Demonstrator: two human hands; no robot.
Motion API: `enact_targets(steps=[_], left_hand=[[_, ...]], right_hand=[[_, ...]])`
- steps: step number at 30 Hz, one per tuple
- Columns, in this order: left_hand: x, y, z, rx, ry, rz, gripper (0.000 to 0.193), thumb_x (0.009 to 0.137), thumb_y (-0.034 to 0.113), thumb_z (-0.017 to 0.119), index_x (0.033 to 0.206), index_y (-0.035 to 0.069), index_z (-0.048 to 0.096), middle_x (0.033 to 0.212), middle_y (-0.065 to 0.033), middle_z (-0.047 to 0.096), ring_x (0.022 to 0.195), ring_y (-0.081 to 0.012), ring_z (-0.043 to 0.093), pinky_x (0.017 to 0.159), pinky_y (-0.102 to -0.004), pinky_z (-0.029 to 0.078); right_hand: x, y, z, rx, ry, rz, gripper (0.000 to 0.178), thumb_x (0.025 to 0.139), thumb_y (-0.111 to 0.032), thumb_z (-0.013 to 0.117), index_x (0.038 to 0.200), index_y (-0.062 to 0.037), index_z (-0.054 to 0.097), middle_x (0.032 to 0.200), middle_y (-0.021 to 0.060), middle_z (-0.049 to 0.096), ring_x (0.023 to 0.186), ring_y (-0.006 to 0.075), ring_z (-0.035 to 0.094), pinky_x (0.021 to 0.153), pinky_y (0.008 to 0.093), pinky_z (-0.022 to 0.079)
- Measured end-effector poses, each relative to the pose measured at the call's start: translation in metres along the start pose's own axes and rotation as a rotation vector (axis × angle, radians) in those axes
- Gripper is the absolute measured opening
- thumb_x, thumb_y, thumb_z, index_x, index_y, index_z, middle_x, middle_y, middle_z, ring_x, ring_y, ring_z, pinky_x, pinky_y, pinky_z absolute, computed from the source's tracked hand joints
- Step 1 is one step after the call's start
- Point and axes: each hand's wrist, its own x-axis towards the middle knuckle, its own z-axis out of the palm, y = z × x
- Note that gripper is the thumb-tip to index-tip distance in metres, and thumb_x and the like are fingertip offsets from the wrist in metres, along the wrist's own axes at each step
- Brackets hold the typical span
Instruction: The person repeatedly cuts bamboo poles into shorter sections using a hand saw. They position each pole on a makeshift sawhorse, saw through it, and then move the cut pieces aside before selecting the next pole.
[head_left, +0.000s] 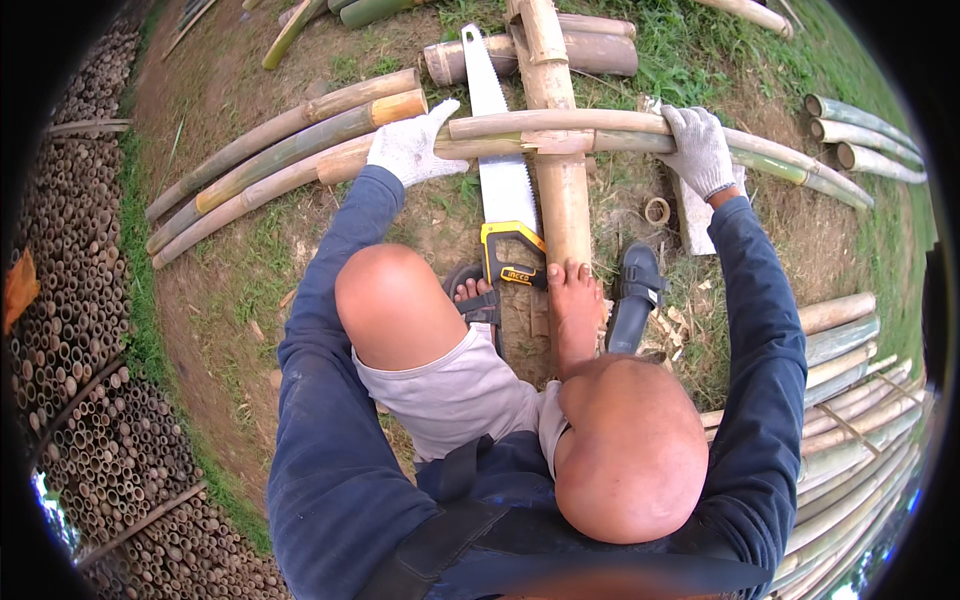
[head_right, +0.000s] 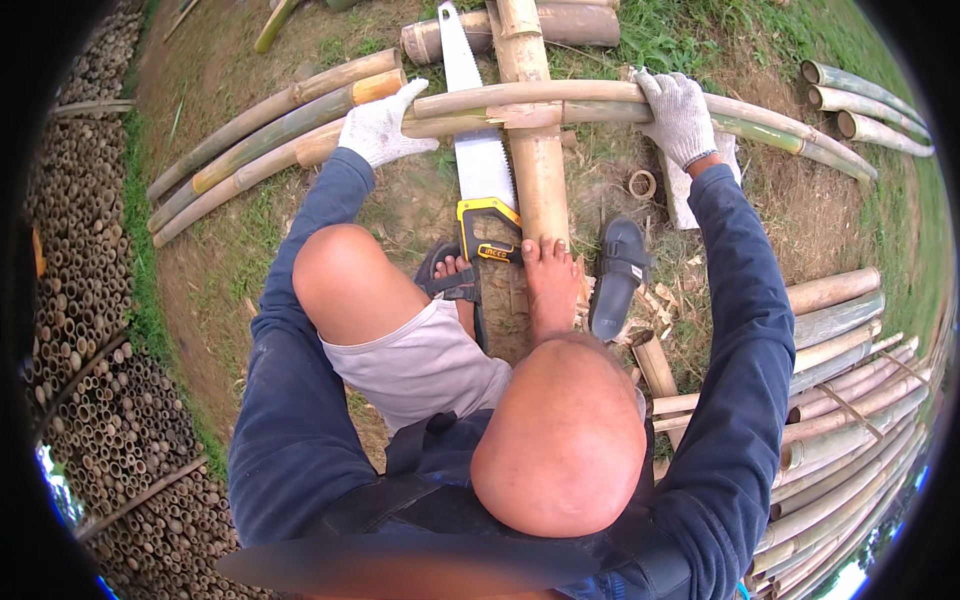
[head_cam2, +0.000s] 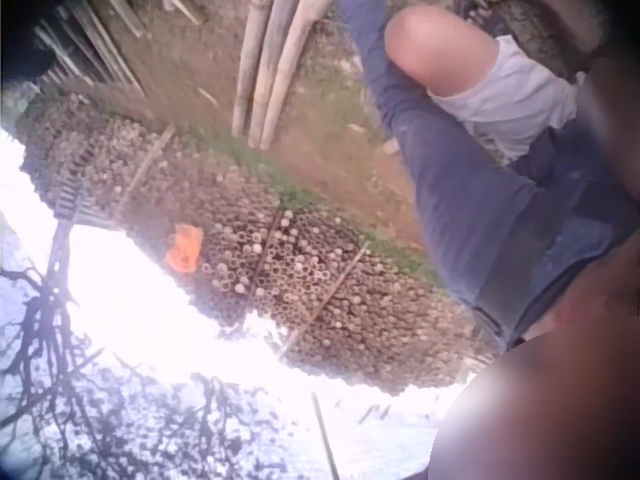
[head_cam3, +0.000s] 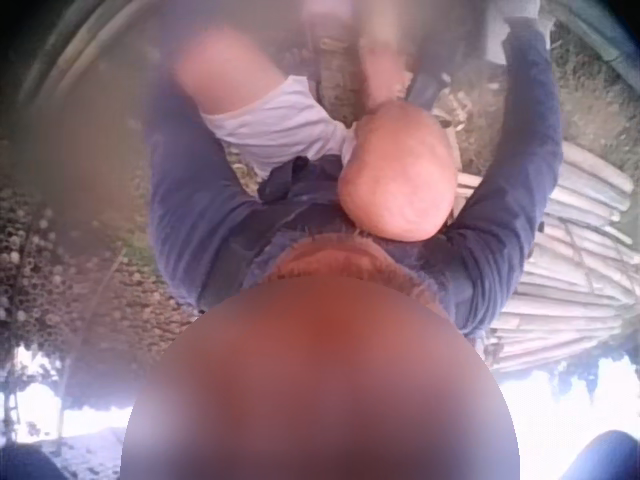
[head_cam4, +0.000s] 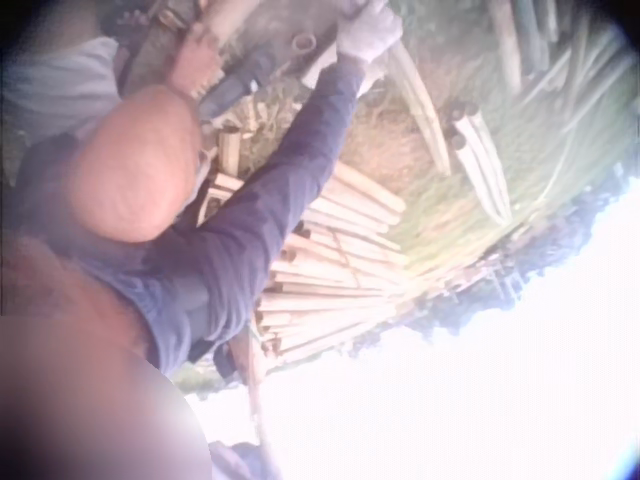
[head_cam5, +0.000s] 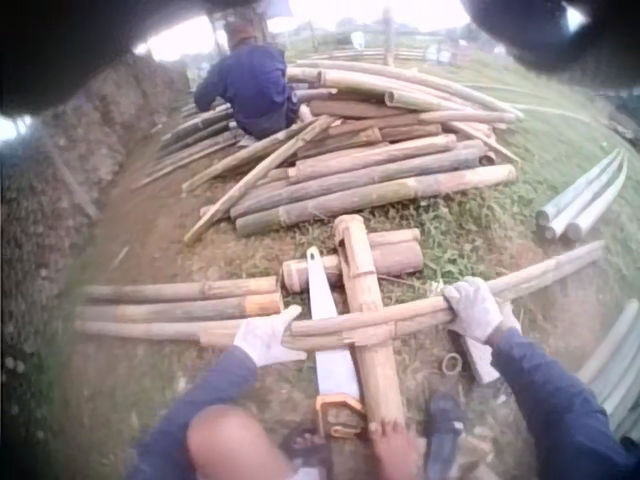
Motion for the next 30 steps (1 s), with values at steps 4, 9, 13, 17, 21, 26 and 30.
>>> enact_targets(steps=[4, 9, 13, 17, 21, 26, 30], left_hand=[[0.041, 0.031, 0.009, -0.061, -0.060, 0.041, 0.116, 0.076, 0.076, 0.086, 0.171, 0.025, 0.041, 0.123, -0.0224, 0.080, 0.111, -0.0425, 0.078, 0.100, -0.0500, 0.062], [0.059, 0.045, 0.014, -0.161, 0.028, 0.111, 0.119, 0.076, 0.067, 0.090, 0.174, 0.026, 0.035, 0.139, -0.0201, 0.075, 0.120, -0.0426, 0.076, 0.105, -0.0497, 0.061], [0.054, 0.048, 0.013, -0.267, 0.069, 0.137, 0.122, 0.075, 0.052, 0.098, 0.175, 0.028, 0.033, 0.153, -0.0155, 0.069, 0.128, -0.0410, 0.073, 0.110, -0.0485, 0.060], [0.045, 0.049, 0.013, -0.290, 0.121, 0.221, 0.107, 0.082, 0.048, 0.095, 0.172, 0.032, 0.040, 0.150, -0.0142, 0.070, 0.128, -0.0387, 0.073, 0.109, -0.0469, 0.061], [0.041, 0.049, 0.009, -0.206, 0.119, 0.262, 0.092, 0.087, 0.054, 0.089, 0.166, 0.034, 0.048, 0.146, -0.0159, 0.072, 0.127, -0.0386, 0.073, 0.108, -0.0485, 0.060], [0.041, 0.050, 0.011, -0.199, 0.101, 0.245, 0.093, 0.086, 0.056, 0.088, 0.167, 0.034, 0.047, 0.145, -0.0167, 0.072, 0.124, -0.0409, 0.073, 0.106, -0.0506, 0.060], [0.044, 0.047, 0.014, -0.187, 0.062, 0.209, 0.095, 0.086, 0.056, 0.089, 0.167, 0.035, 0.046, 0.143, -0.0185, 0.072, 0.122, -0.0428, 0.074, 0.105, -0.0509, 0.060]], right_hand=[[0.004, 0.041, 0.001, -0.078, -0.069, 0.085, 0.075, 0.072, -0.033, 0.095, 0.137, -0.0137, 0.064, 0.122, 0.0091, 0.072, 0.118, 0.0329, 0.068, 0.106, 0.0484, 0.052], [-0.002, 0.057, 0.008, -0.129, -0.123, 0.181, 0.074, 0.066, -0.030, 0.096, 0.131, -0.0133, 0.066, 0.121, 0.0105, 0.073, 0.117, 0.0347, 0.069, 0.106, 0.0486, 0.052], [-0.002, 0.031, 0.008, -0.191, -0.072, 0.266, 0.075, 0.068, -0.033, 0.096, 0.133, -0.0142, 0.065, 0.122, 0.0101, 0.072, 0.119, 0.0330, 0.068, 0.106, 0.0517, 0.049], [0.016, -0.025, 0.012, -0.150, -0.020, 0.154, 0.072, 0.073, -0.032, 0.092, 0.136, -0.0128, 0.061, 0.119, 0.0091, 0.067, 0.118, 0.0320, 0.066, 0.105, 0.0508, 0.045], [0.035, -0.067, 0.024, -0.207, 0.056, 0.148, 0.030, 0.095, -0.017, 0.067, 0.124, -0.0169, 0.060, 0.107, 0.0065, 0.063, 0.110, 0.0286, 0.063, 0.106, 0.0498, 0.041], [0.033, -0.069, 0.024, -0.218, 0.048, 0.154, 0.033, 0.097, -0.018, 0.066, 0.130, -0.0178, 0.060, 0.111, 0.0060, 0.064, 0.112, 0.0275, 0.063, 0.107, 0.0493, 0.041], [0.033, -0.071, 0.020, -0.258, -0.022, 0.163, 0.040, 0.098, -0.019, 0.065, 0.137, -0.0178, 0.059, 0.117, 0.0062, 0.065, 0.116, 0.0286, 0.062, 0.109, 0.0519, 0.040]])
